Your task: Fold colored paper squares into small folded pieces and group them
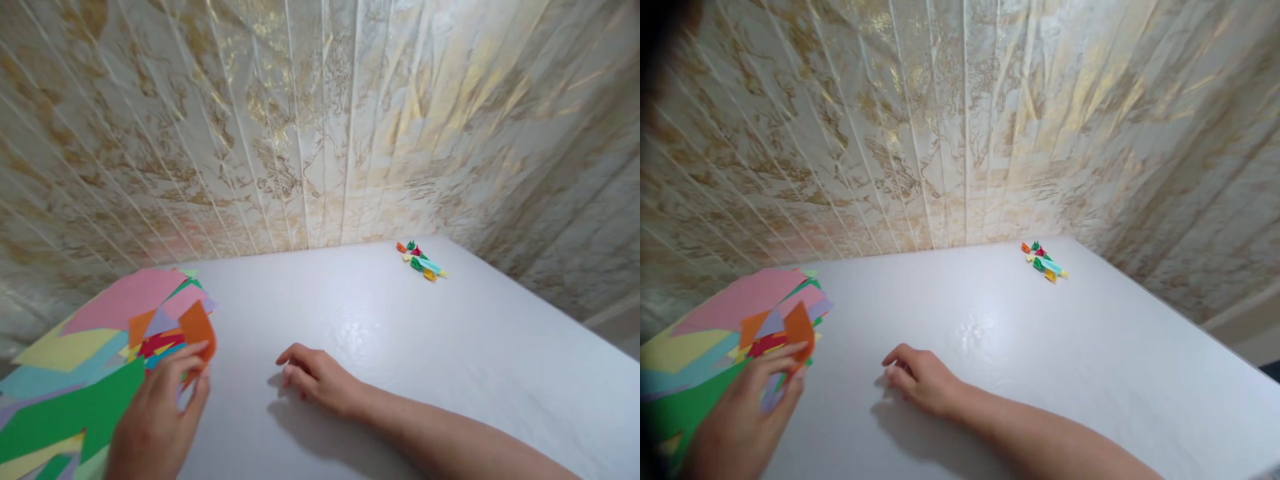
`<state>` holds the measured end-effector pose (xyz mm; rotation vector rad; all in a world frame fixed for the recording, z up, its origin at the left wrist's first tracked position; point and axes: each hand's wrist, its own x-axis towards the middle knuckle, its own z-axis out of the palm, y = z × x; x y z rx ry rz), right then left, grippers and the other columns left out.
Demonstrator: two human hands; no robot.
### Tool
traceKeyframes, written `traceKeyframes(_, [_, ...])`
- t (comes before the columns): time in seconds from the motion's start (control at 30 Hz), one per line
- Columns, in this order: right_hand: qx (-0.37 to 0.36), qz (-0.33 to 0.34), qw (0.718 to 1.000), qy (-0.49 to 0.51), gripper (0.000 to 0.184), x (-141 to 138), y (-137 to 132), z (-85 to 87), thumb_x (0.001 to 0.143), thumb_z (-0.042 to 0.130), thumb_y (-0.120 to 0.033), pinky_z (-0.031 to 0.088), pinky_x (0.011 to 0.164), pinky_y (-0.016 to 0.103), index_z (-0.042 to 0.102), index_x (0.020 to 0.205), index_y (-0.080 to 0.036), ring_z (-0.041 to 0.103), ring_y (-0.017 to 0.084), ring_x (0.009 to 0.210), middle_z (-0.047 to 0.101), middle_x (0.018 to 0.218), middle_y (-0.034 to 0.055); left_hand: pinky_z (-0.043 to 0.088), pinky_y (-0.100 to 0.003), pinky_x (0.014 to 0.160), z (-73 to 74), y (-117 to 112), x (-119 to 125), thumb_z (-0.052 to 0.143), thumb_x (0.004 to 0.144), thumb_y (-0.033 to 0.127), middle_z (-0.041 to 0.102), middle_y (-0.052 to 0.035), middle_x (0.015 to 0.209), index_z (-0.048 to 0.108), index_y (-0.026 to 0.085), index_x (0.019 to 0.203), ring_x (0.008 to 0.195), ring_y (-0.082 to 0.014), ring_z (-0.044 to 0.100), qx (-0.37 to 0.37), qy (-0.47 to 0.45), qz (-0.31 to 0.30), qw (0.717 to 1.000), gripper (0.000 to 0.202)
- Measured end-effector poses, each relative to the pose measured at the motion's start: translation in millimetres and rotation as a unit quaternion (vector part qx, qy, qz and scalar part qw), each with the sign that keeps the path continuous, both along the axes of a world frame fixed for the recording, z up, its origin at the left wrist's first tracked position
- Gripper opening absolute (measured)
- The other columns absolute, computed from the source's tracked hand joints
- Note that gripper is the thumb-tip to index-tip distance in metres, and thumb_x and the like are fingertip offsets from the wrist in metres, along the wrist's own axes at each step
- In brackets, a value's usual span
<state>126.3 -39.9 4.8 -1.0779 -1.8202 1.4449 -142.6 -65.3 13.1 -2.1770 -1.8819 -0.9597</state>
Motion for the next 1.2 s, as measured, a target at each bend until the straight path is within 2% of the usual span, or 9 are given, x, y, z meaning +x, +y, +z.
traceKeyframes(0.07, [-0.109,-0.049,0.984,0.135,0.036,2,8,0.6,0.094,0.046,-0.049,0.046,0.056,0.022,0.058,0.110,-0.019,0.057,0.010,0.057,0.068,0.088,0.0041,0.052,-0.044,0.091,1.6,6,49,0.044,0.090,0.034,0.068,-0.0046,0.108,0.050,0.030,0.093,0.103,-0.0260,0.065,0.001,-0.007,-0.109,0.994,0.008])
traceKeyframes(0.13, [-0.154,-0.108,0.956,0.226,0.044,6,18,0.1,0.090,0.049,-0.058,0.049,0.058,0.024,0.058,0.106,-0.018,0.061,0.011,0.061,0.067,0.087,0.0044,0.055,-0.041,0.087,-1.1,15,87,0.042,0.091,0.029,0.071,-0.0042,0.105,0.054,0.029,0.094,0.098,-0.0243,0.067,-0.015,-0.016,-0.176,0.984,0.012])
traceKeyframes(0.2, [-0.146,-0.155,0.944,0.252,0.039,12,28,-1.2,0.084,0.059,-0.054,0.048,0.059,0.023,0.059,0.098,-0.018,0.060,0.012,0.063,0.065,0.080,0.0010,0.055,-0.039,0.085,-5.7,26,112,0.042,0.092,0.025,0.071,-0.0050,0.104,0.056,0.028,0.097,0.096,-0.0238,0.068,-0.019,-0.012,-0.238,0.971,0.016])
traceKeyframes(0.3, [-0.103,-0.208,0.945,0.229,0.025,22,41,-5.1,0.077,0.065,-0.039,0.042,0.055,0.021,0.060,0.088,-0.018,0.054,0.010,0.059,0.061,0.070,-0.0031,0.056,-0.039,0.083,-13.1,43,130,0.042,0.094,0.022,0.072,-0.0051,0.101,0.056,0.026,0.096,0.093,-0.0235,0.068,-0.005,-0.014,-0.295,0.955,0.015])
traceKeyframes(0.4, [-0.088,-0.248,0.942,0.208,0.018,28,51,-10.3,0.074,0.063,-0.034,0.036,0.051,0.021,0.058,0.079,-0.017,0.047,0.009,0.053,0.055,0.062,-0.0049,0.056,-0.039,0.083,-21.0,55,134,0.045,0.092,0.019,0.071,-0.0046,0.099,0.055,0.025,0.096,0.092,-0.0232,0.068,0.010,-0.025,-0.321,0.947,0.013])
traceKeyframes(0.5, [-0.097,-0.254,0.941,0.202,0.022,31,58,-13.2,0.073,0.064,-0.037,0.037,0.051,0.022,0.058,0.077,-0.016,0.049,0.010,0.054,0.057,0.063,-0.0033,0.055,-0.041,0.087,-28.1,60,128,0.045,0.090,0.015,0.070,-0.0057,0.105,0.055,0.025,0.096,0.098,-0.0237,0.067,0.006,-0.046,-0.311,0.949,0.016])
traceKeyframes(0.7, [-0.102,-0.251,0.942,0.201,0.031,36,58,-10.1,0.071,0.069,-0.045,0.043,0.056,0.024,0.060,0.083,-0.017,0.052,0.011,0.059,0.058,0.069,-0.0023,0.052,-0.042,0.095,-29.3,61,113,0.042,0.085,0.007,0.064,-0.0064,0.112,0.052,0.024,0.091,0.110,-0.0225,0.061,-0.023,-0.110,-0.233,0.966,0.021])
traceKeyframes(0.87, [-0.093,-0.229,0.954,0.170,0.030,37,56,-11.9,0.074,0.067,-0.043,0.040,0.055,0.024,0.060,0.084,-0.016,0.050,0.011,0.056,0.056,0.066,-0.0027,0.049,-0.043,0.100,-30.3,63,112,0.044,0.083,0.004,0.055,-0.0077,0.127,0.052,0.024,0.105,0.120,-0.0223,0.055,-0.025,-0.161,-0.170,0.972,0.031])
traceKeyframes(1.2, [-0.001,-0.205,0.976,0.077,0.015,40,56,-18.4,0.079,0.057,-0.035,0.039,0.055,0.025,0.053,0.079,-0.020,0.051,0.013,0.055,0.055,0.060,-0.0044,0.047,-0.040,0.098,-29.1,58,112,0.045,0.080,-0.002,0.060,-0.0055,0.120,0.055,0.023,0.093,0.115,-0.0213,0.055,-0.055,-0.157,-0.245,0.955,0.030])
